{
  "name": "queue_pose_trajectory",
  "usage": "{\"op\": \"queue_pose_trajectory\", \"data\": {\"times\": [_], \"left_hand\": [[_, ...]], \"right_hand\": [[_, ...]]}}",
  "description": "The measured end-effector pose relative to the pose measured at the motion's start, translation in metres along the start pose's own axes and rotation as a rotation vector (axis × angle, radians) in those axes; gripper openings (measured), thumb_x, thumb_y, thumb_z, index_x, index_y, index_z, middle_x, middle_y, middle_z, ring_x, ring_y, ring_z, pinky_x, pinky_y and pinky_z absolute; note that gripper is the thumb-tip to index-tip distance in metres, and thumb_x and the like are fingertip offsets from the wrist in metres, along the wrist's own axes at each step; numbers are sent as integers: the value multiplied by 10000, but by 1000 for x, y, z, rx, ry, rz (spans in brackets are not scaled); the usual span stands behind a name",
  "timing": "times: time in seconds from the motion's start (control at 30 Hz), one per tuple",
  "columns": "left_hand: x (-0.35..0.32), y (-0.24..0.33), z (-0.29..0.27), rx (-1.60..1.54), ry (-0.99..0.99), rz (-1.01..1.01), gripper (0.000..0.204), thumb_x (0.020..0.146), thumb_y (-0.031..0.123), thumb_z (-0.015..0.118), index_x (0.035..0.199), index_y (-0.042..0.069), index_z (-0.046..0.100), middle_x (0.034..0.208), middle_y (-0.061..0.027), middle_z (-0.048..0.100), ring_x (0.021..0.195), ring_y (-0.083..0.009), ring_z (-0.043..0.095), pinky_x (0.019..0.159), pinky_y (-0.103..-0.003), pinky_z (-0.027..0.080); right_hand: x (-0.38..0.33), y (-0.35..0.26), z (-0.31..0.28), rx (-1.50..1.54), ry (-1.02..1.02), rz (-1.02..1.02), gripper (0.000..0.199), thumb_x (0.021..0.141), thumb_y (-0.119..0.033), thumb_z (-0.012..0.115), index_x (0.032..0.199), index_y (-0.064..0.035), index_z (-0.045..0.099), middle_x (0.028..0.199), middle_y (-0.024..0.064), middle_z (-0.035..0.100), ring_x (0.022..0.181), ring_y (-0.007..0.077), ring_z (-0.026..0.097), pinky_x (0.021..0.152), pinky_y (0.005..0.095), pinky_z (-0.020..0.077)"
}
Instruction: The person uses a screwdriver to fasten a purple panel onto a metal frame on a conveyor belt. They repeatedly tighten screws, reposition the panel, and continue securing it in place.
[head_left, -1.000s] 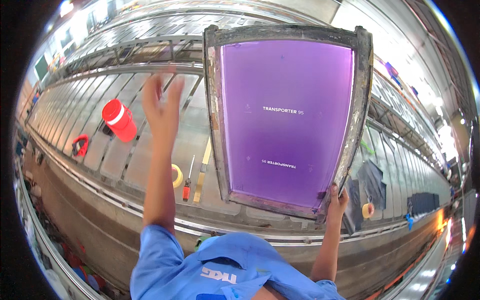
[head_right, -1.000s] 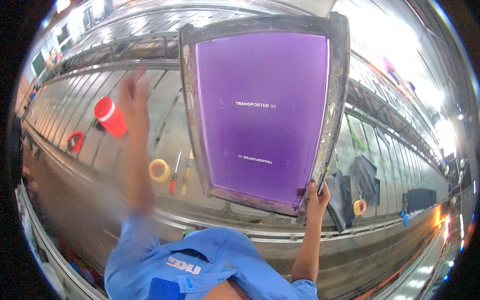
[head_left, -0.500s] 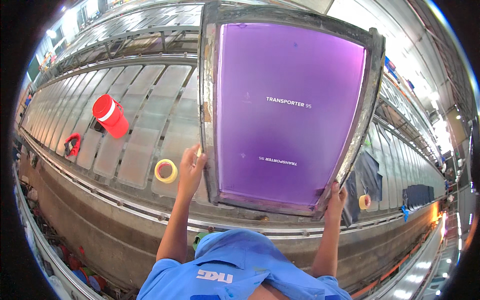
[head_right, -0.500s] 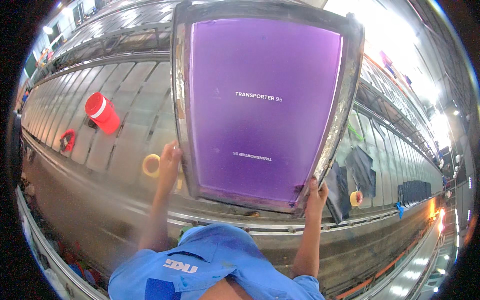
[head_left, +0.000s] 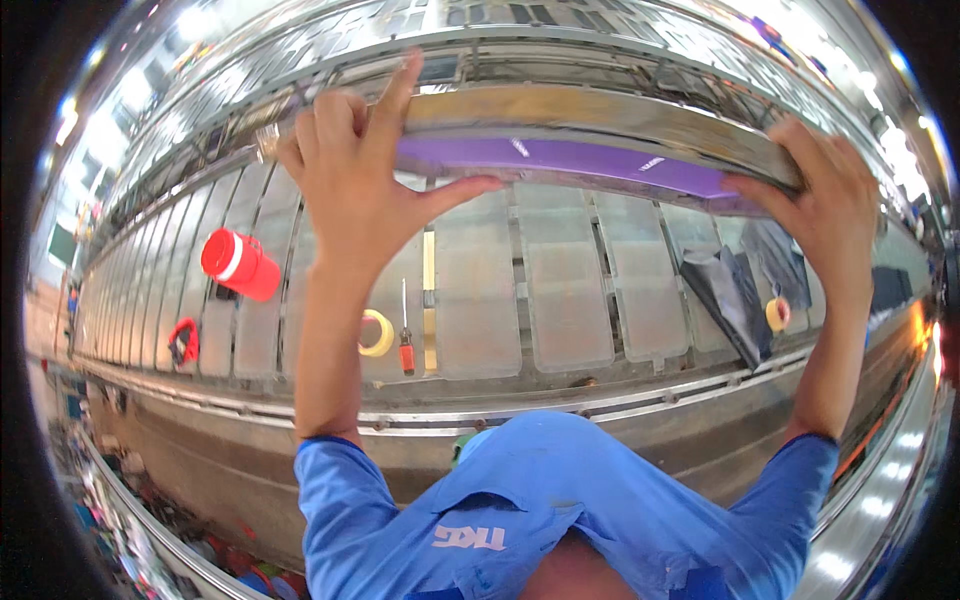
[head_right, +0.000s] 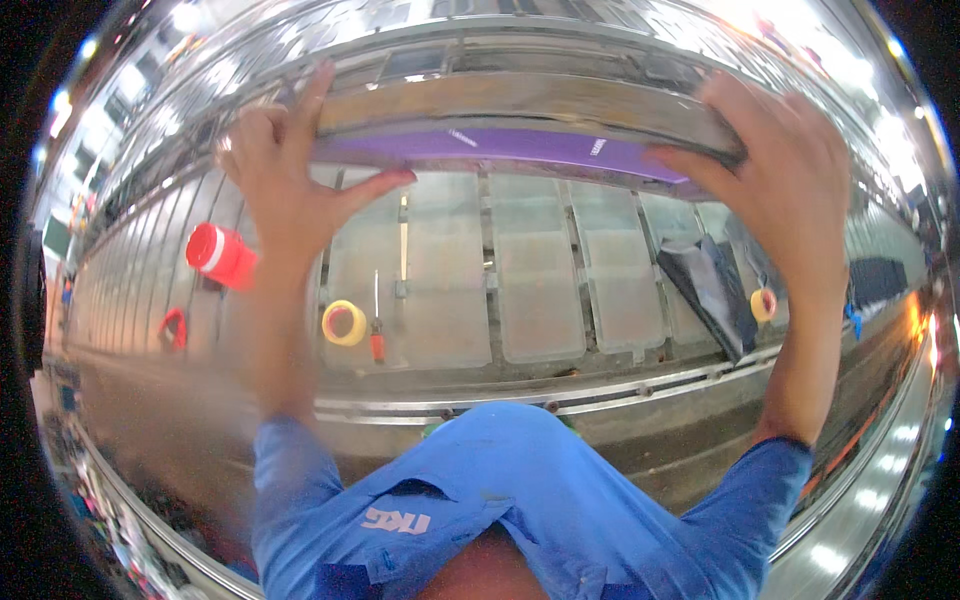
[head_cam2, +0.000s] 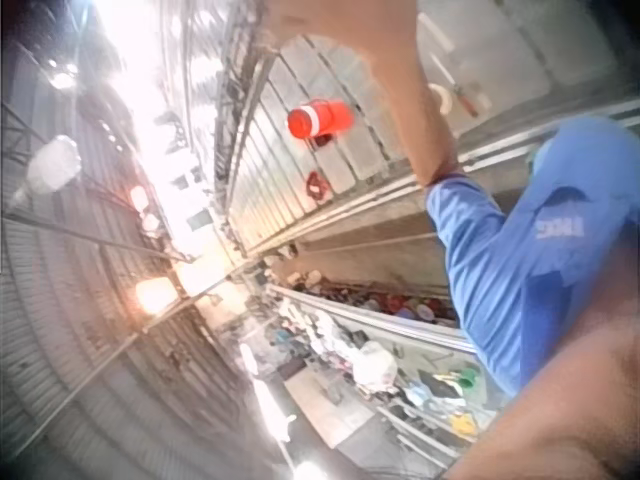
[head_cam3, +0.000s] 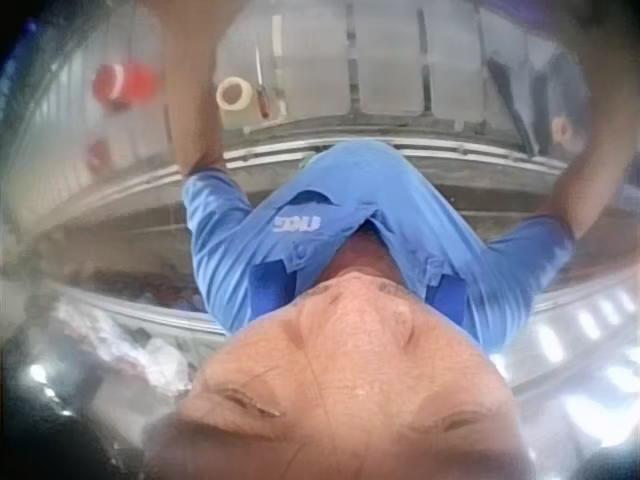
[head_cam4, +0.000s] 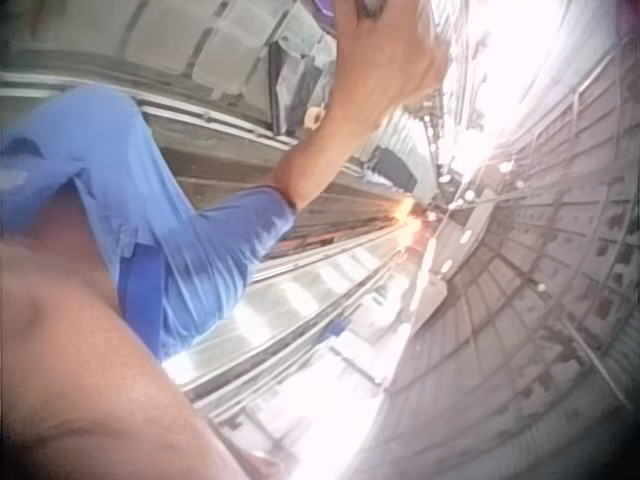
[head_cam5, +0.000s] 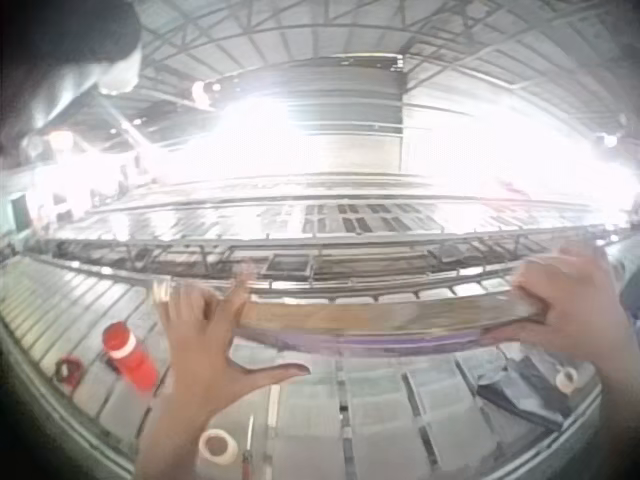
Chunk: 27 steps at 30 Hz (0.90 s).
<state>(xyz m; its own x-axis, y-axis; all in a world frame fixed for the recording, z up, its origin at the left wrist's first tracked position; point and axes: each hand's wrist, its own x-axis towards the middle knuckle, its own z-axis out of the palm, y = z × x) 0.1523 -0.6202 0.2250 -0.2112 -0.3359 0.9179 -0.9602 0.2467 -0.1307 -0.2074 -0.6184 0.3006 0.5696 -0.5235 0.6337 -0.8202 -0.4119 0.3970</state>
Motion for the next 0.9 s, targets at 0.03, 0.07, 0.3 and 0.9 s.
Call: {"op": "queue_pose_trajectory", "data": {"times": [0.03, 0.07, 0.3, 0.9], "left_hand": [[-8, 6, 11, 54, -72, -50, 865, 498, 540, 890, 1226, 144, 642, 864, -11, 484, 870, -229, 485, 828, -399, 367], [-14, 6, 21, 23, -60, -33, 787, 500, 533, 892, 1133, 134, 650, 845, -14, 464, 850, -231, 486, 805, -396, 375], [-51, 13, 76, -404, -4, -147, 554, 576, 427, 907, 718, 32, 544, 772, -60, 409, 671, -232, 449, 578, -356, 382], [-175, 7, 212, -1106, -240, -1366, 583, 846, 524, 725, 577, 156, 361, 586, 92, 290, 548, -50, 263, 506, -271, 198]], "right_hand": [[7, 3, 0, -43, 51, -100, 396, 728, -404, 795, 962, -125, 639, 810, 64, 633, 723, 296, 589, 655, 375, 460], [14, 6, 1, -85, 100, -200, 395, 744, -413, 787, 979, -131, 640, 810, 65, 635, 736, 288, 602, 659, 371, 464], [19, 9, 13, -141, 301, -169, 554, 714, -485, 798, 1123, -128, 689, 1087, 58, 714, 906, 246, 702, 1042, 456, 431], [-241, -52, 167, 1703, -191, 974, 906, 821, -353, 756, 1521, -29, 281, 1262, 108, 577, 1098, 168, 563, 983, 284, 400]]}}
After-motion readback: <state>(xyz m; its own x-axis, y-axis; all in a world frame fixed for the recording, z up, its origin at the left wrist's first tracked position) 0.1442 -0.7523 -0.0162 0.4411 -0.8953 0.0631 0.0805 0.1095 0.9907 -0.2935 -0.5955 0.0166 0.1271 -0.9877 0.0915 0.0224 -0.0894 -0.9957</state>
